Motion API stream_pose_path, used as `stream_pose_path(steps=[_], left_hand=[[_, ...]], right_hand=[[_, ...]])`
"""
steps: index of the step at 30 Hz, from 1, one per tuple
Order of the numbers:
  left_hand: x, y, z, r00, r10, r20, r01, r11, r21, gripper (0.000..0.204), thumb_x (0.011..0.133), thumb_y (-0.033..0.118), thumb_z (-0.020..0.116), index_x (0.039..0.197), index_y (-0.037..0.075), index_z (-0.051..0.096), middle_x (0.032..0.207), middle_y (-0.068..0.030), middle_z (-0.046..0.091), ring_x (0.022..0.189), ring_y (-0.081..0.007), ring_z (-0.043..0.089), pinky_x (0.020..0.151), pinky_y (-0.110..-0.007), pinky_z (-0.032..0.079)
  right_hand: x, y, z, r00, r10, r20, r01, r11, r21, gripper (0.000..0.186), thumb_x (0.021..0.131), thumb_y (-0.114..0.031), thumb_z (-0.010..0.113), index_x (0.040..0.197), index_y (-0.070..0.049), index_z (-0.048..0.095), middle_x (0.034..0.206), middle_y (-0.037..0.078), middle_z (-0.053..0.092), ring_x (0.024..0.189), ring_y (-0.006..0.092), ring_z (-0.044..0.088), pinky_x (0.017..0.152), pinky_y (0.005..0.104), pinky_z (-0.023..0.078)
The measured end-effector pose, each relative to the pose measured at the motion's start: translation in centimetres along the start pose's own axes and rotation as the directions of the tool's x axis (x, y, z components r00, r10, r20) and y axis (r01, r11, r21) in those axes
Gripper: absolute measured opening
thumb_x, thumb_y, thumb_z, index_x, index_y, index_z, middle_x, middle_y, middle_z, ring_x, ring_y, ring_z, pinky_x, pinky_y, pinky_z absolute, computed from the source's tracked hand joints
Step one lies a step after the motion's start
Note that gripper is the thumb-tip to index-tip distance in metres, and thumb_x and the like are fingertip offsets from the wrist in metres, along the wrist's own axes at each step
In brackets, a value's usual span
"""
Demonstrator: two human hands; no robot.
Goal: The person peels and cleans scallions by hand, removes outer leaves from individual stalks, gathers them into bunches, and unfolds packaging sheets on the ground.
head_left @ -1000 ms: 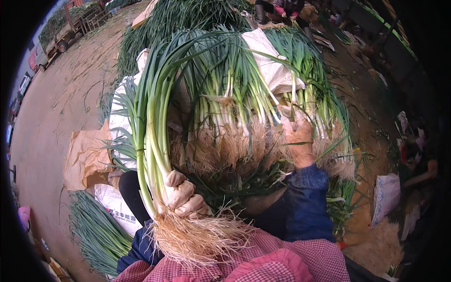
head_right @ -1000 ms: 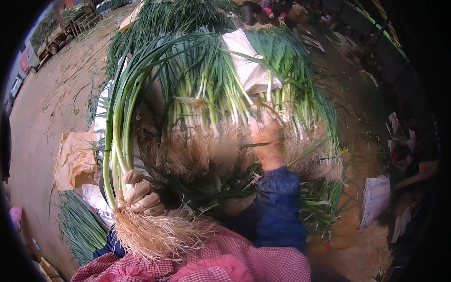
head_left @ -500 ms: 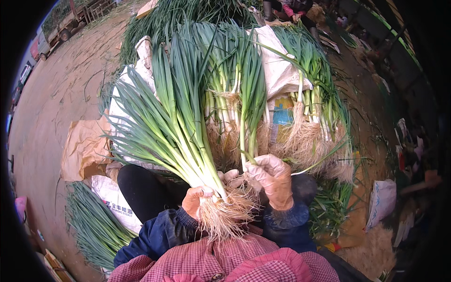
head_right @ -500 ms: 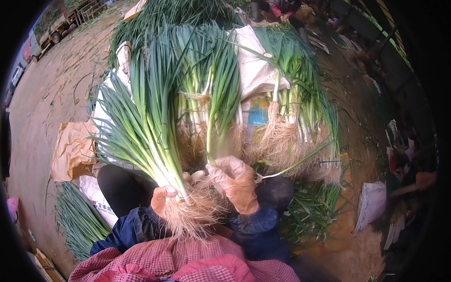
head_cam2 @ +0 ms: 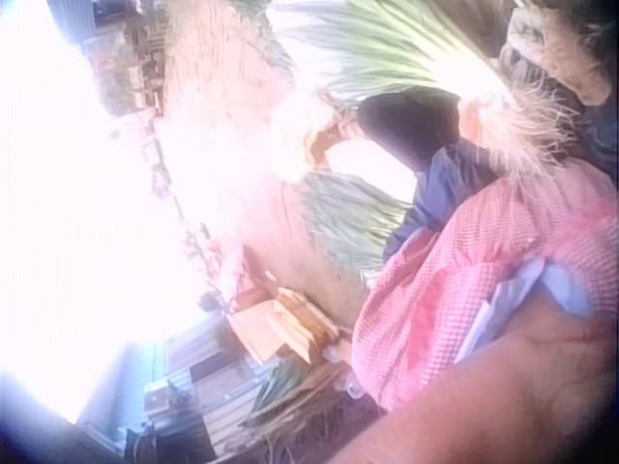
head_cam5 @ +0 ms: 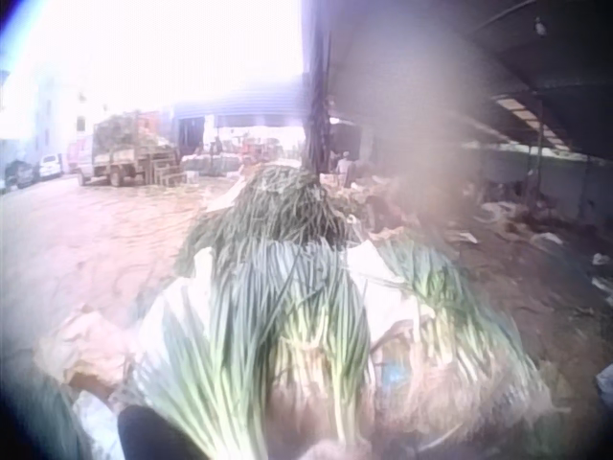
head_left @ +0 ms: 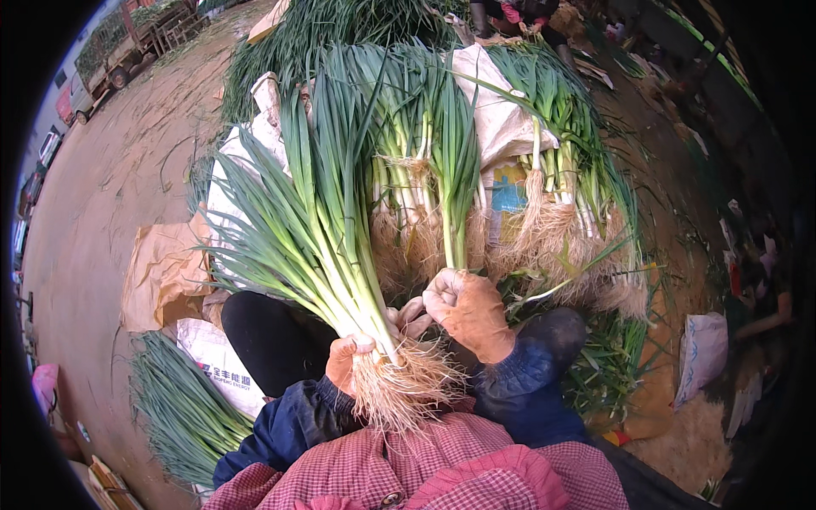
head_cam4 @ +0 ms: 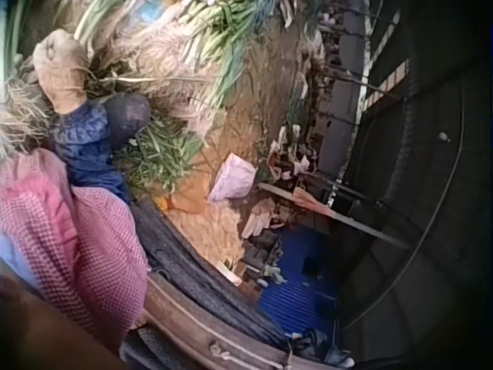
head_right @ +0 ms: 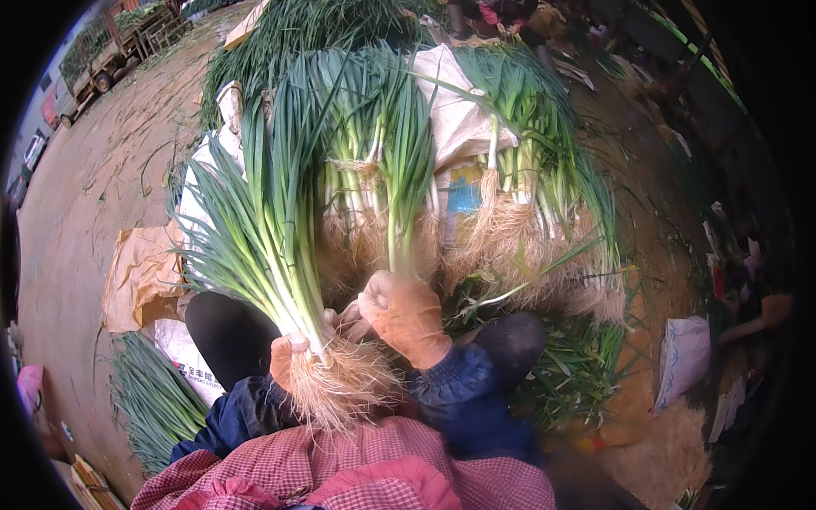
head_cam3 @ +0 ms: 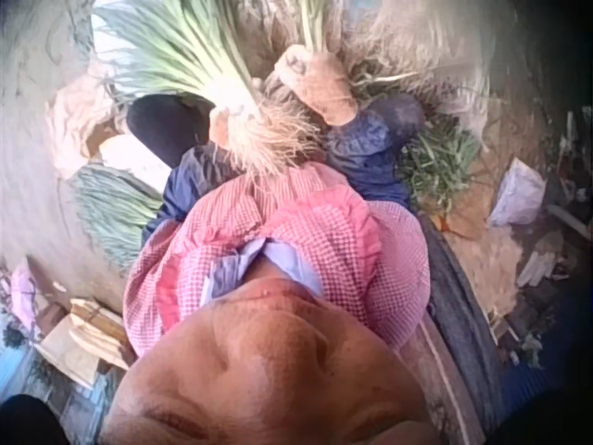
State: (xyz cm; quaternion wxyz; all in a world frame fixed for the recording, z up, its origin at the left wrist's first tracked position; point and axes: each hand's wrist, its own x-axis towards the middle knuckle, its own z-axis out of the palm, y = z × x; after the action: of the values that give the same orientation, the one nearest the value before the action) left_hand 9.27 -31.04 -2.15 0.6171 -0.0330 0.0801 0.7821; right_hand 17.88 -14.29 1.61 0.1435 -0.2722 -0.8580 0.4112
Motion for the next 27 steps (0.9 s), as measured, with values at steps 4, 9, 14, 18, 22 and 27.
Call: stream_pose_path(steps=[4, 9, 14, 18, 22, 27], left_hand=[[-0.1, -0.6, -0.1, 0.999, 0.022, 0.045, -0.021, 1.0, -0.023, 0.051, 0.068, 0.005, 0.056, 0.118, -0.002, 0.049, 0.141, -0.0168, 0.032, 0.132, -0.0328, 0.03, 0.102, -0.051, 0.037], [1.9, -0.7, -3.2, 0.999, 0.033, -0.021, -0.031, 0.994, 0.105, 0.044, 0.072, 0.002, 0.055, 0.116, -0.005, 0.051, 0.123, -0.0192, 0.05, 0.114, -0.0294, 0.05, 0.092, -0.043, 0.047], [1.2, -1.5, -3.4, 0.968, 0.046, -0.246, -0.019, 0.993, 0.112, 0.044, 0.076, 0.009, 0.056, 0.116, -0.006, 0.048, 0.096, -0.0172, 0.062, 0.082, -0.0281, 0.064, 0.074, -0.039, 0.055], [1.8, -1.8, -1.9, 0.987, -0.014, -0.161, 0.021, 0.999, 0.042, 0.044, 0.076, 0.009, 0.056, 0.117, -0.005, 0.048, 0.103, -0.0198, 0.06, 0.087, -0.0281, 0.063, 0.077, -0.039, 0.054], [1.6, -1.4, -2.2, 0.978, -0.002, -0.206, 0.023, 0.995, 0.099, 0.047, 0.075, 0.008, 0.056, 0.12, -0.006, 0.046, 0.108, -0.0218, 0.058, 0.089, -0.0299, 0.063, 0.079, -0.039, 0.054], [1.8, -1.3, -0.3, 0.996, -0.082, 0.034, 0.085, 0.989, -0.118, 0.057, 0.076, 0.005, 0.055, 0.129, -0.005, 0.038, 0.12, -0.022, 0.053, 0.107, -0.0325, 0.056, 0.093, -0.046, 0.046]], right_hand=[[1.1, 1.0, -0.8, 0.914, 0.145, -0.378, -0.065, 0.974, 0.217, 0.018, 0.081, -0.02, 0.064, 0.084, -0.003, 0.06, 0.074, 0.008, 0.064, 0.068, 0.0171, 0.06, 0.064, 0.0317, 0.047], [2.1, 8.4, 3.5, 0.99, 0.14, 0.002, -0.14, 0.99, -0.023, 0.024, 0.083, -0.027, 0.062, 0.089, -0.004, 0.058, 0.069, 0.01, 0.06, 0.058, 0.02, 0.059, 0.054, 0.0331, 0.046], [-1.0, 3.7, 4.9, 0.986, 0.074, -0.152, -0.129, 0.911, -0.392, 0.032, 0.078, -0.03, 0.062, 0.093, -0.004, 0.052, 0.089, 0.019, 0.056, 0.083, 0.0369, 0.055, 0.07, 0.0463, 0.044], [-0.2, 5.9, 5.7, 0.984, 0.159, -0.08, -0.149, 0.982, 0.118, 0.031, 0.082, -0.024, 0.057, 0.1, 0.0, 0.051, 0.089, 0.017, 0.056, 0.08, 0.0318, 0.056, 0.069, 0.0408, 0.045], [-0.8, 5.8, 3.4, 0.911, 0.104, 0.399, -0.403, 0.431, 0.808, 0.023, 0.089, -0.015, 0.047, 0.099, 0.003, 0.057, 0.092, 0.01, 0.063, 0.091, 0.0179, 0.06, 0.075, 0.0315, 0.05], [-1.3, 5.9, 1.5, 0.969, 0.204, 0.138, -0.222, 0.478, 0.85, 0.027, 0.087, -0.015, 0.05, 0.106, 0.004, 0.057, 0.085, 0.003, 0.059, 0.07, 0.0095, 0.05, 0.064, 0.0206, 0.042]])
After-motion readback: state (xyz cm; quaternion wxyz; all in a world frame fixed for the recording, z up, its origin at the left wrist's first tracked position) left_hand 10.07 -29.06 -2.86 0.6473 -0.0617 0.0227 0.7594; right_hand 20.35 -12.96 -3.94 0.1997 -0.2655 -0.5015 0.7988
